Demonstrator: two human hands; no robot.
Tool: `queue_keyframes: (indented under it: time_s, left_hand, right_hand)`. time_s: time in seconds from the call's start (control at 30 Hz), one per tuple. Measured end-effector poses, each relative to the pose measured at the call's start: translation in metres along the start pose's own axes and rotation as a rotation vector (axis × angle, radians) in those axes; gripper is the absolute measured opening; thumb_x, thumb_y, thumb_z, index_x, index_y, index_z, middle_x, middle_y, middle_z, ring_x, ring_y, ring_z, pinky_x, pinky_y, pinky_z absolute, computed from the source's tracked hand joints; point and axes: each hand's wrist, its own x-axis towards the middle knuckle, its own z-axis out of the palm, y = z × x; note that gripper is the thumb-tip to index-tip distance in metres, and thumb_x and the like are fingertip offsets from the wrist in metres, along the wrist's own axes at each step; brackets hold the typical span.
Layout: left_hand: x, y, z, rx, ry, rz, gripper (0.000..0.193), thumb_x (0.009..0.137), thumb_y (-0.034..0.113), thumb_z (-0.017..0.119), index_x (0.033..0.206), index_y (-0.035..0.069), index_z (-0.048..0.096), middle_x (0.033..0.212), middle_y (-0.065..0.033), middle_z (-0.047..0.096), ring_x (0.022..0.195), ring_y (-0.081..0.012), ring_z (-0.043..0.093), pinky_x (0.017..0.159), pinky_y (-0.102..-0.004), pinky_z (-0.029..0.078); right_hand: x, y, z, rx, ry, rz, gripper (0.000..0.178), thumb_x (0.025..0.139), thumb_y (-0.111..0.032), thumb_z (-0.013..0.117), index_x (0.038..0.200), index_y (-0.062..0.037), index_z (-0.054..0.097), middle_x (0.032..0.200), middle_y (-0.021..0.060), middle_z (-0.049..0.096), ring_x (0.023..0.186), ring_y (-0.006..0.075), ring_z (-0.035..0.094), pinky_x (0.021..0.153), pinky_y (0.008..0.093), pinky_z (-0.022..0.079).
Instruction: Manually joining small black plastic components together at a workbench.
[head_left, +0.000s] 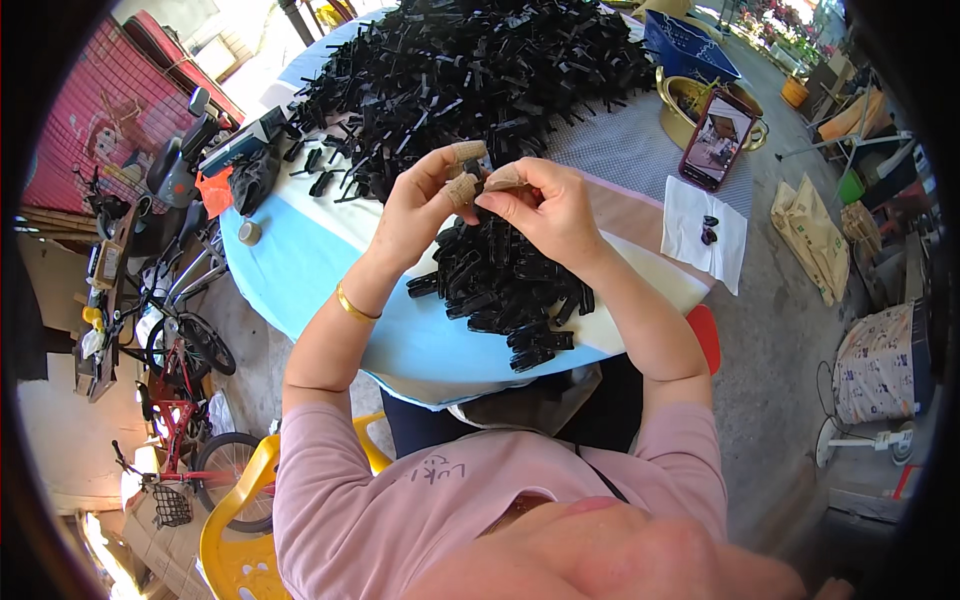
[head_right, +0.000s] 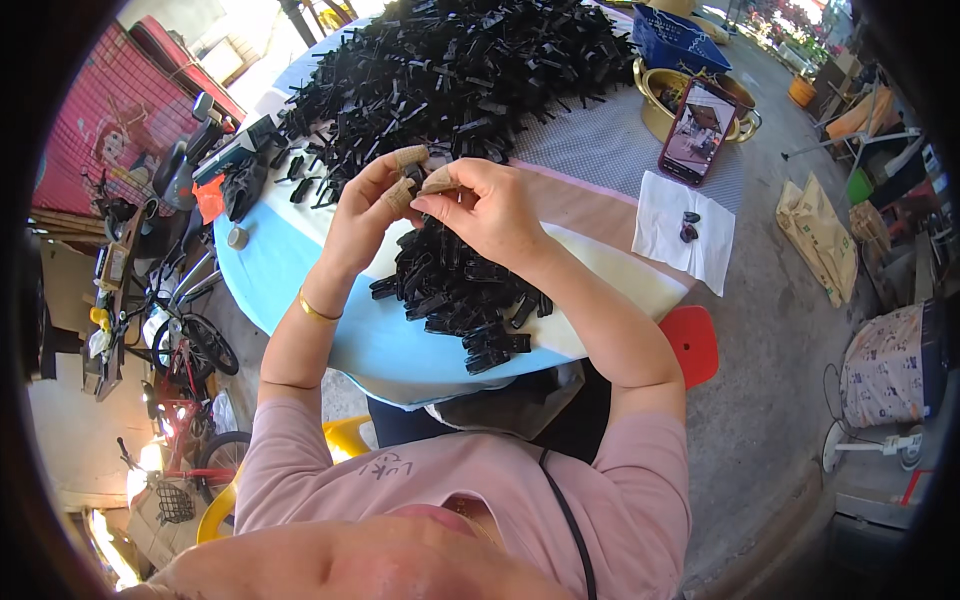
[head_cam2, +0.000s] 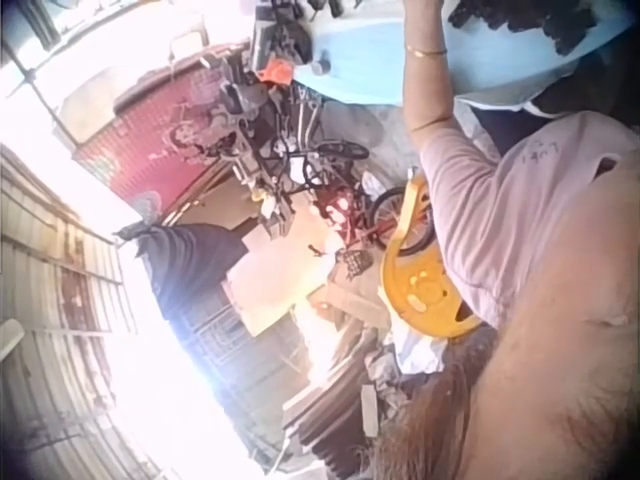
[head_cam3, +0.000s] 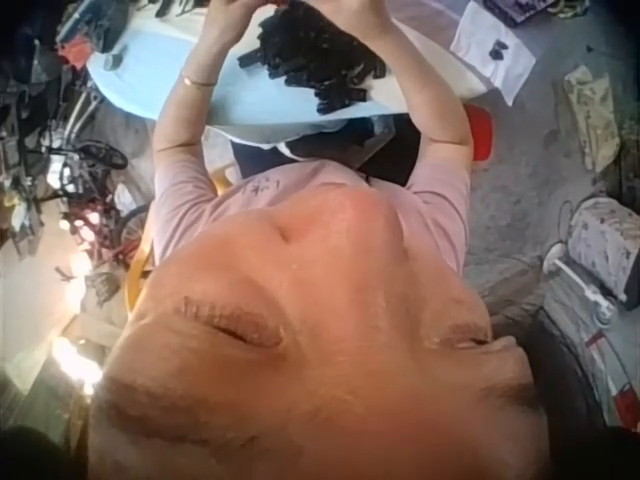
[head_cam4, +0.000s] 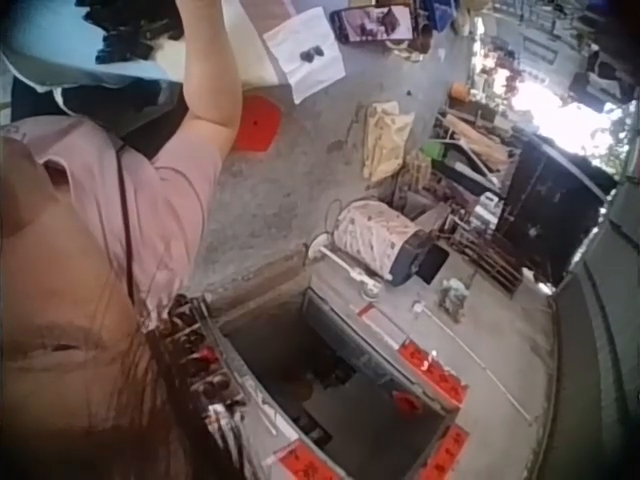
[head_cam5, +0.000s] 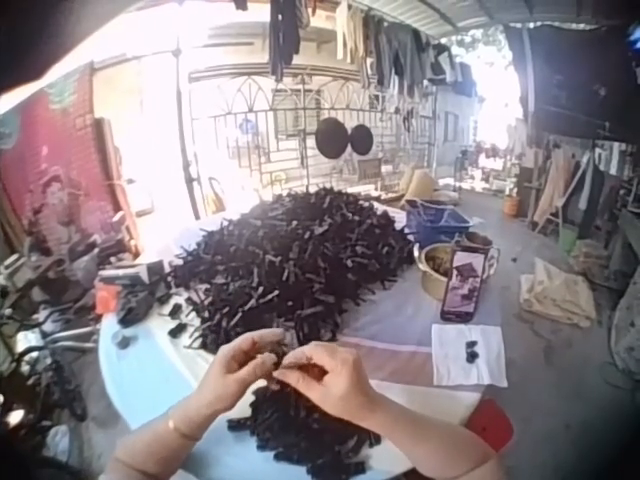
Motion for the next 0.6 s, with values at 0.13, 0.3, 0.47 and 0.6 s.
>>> queue_keyframes:
  time_s: [0.13,0.3,0.47,0.6]
  left_hand:
    - [-0.011,0.007,0.011,0.023,-0.092,0.112,0.053,0.08,-0.003,0.057,0.128,0.0,0.036,0.109,-0.0067,0.052,0.092,-0.0116,0.056,0.078,-0.025,0.049]
    - [-0.009,0.002,0.009,0.196,-0.064,0.102,0.056,0.074,-0.011,0.061,0.124,-0.001,0.039,0.117,-0.0089,0.049,0.093,-0.0159,0.057,0.08,-0.0284,0.05]
    - [-0.003,-0.003,0.006,-0.073,-0.002,0.064,0.038,0.077,-0.006,0.06,0.112,0.001,0.047,0.095,-0.0073,0.057,0.079,-0.013,0.06,0.066,-0.025,0.054]
    - [-0.006,-0.003,0.007,-0.031,0.004,0.067,0.035,0.077,-0.005,0.06,0.11,0.001,0.048,0.093,-0.0068,0.057,0.078,-0.0127,0.06,0.065,-0.0251,0.054]
  right_hand:
    - [0.002,0.002,0.003,0.209,0.071,0.198,0.016,0.074,-0.006,0.07,0.081,0.001,0.058,0.074,0.0027,0.061,0.066,0.0061,0.057,0.059,0.0199,0.047]
    - [0.004,0.007,-0.001,0.264,-0.035,0.408,0.015,0.075,-0.007,0.068,0.087,-0.0021,0.059,0.076,-0.0004,0.06,0.068,0.0051,0.055,0.063,0.0191,0.046]
    - [0.006,0.002,-0.006,0.45,-0.081,0.547,0.013,0.086,-0.012,0.056,0.094,-0.0022,0.058,0.07,-0.0013,0.054,0.051,-0.0003,0.04,0.043,0.0139,0.027]
    - [0.003,0.003,-0.001,0.303,-0.099,0.439,0.014,0.089,-0.012,0.052,0.095,-0.0015,0.058,0.067,-0.0016,0.051,0.049,0.0001,0.037,0.043,0.0138,0.027]
